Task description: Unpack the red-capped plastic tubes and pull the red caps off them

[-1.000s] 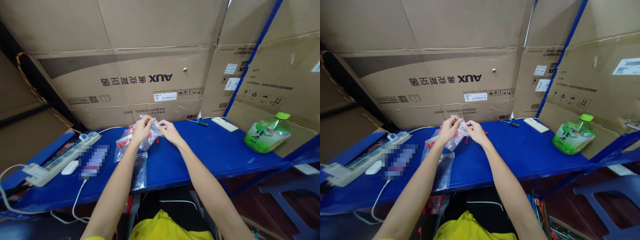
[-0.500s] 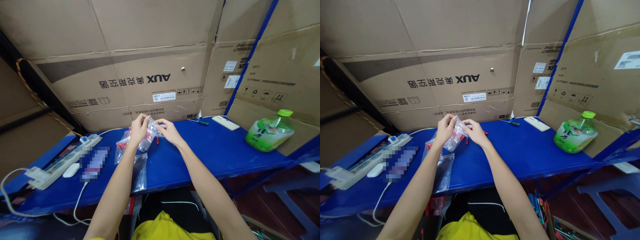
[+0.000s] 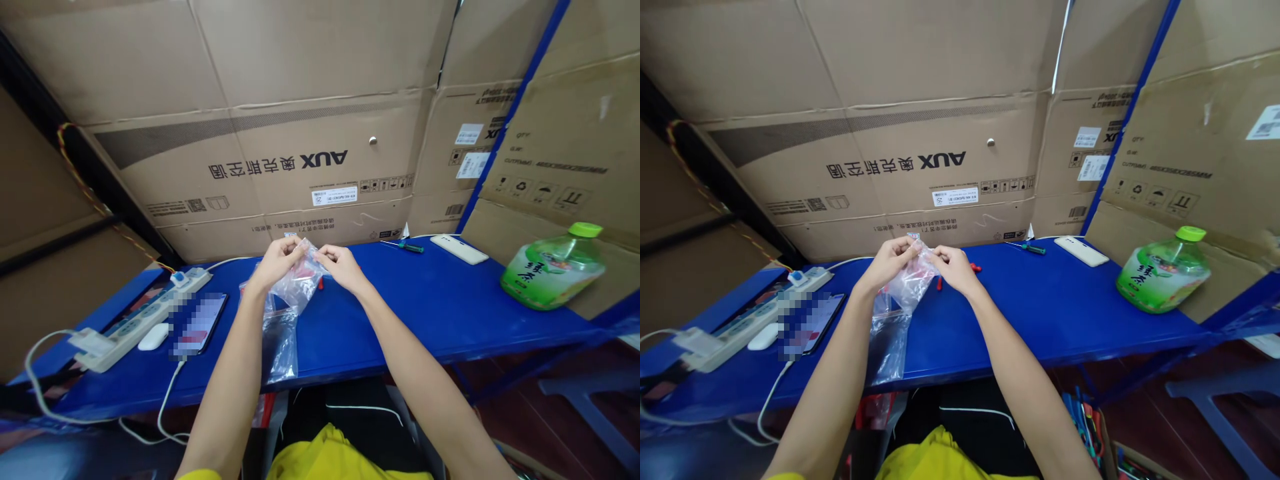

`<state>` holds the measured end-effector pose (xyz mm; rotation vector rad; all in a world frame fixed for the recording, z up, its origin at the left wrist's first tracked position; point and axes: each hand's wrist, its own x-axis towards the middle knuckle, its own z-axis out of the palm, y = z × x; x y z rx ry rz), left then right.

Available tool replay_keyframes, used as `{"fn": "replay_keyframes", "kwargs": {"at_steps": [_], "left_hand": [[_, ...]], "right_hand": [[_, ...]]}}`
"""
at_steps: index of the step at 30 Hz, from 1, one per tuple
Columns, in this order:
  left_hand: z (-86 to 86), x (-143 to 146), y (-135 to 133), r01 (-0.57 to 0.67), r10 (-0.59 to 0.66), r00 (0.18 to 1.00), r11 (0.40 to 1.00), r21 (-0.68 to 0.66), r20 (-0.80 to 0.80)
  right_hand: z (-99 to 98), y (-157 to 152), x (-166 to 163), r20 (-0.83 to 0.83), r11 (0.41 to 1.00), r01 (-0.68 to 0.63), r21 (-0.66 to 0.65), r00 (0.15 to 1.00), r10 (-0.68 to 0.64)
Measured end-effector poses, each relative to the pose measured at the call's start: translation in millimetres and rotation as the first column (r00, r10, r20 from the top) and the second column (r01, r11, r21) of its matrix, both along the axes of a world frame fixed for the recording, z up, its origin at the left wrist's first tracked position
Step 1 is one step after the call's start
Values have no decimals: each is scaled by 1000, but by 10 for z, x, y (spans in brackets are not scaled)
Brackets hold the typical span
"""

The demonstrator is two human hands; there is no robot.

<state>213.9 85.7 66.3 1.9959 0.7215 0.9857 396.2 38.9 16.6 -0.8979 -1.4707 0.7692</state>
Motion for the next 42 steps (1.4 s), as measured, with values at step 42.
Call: {"fn": "replay_keyframes", "kwargs": {"at_steps": [42], "left_hand": [[693, -726, 229, -536, 646, 763, 665, 519, -39]], "right_hand": [[-330, 46, -1351, 853, 952, 154, 265, 423, -306]]}}
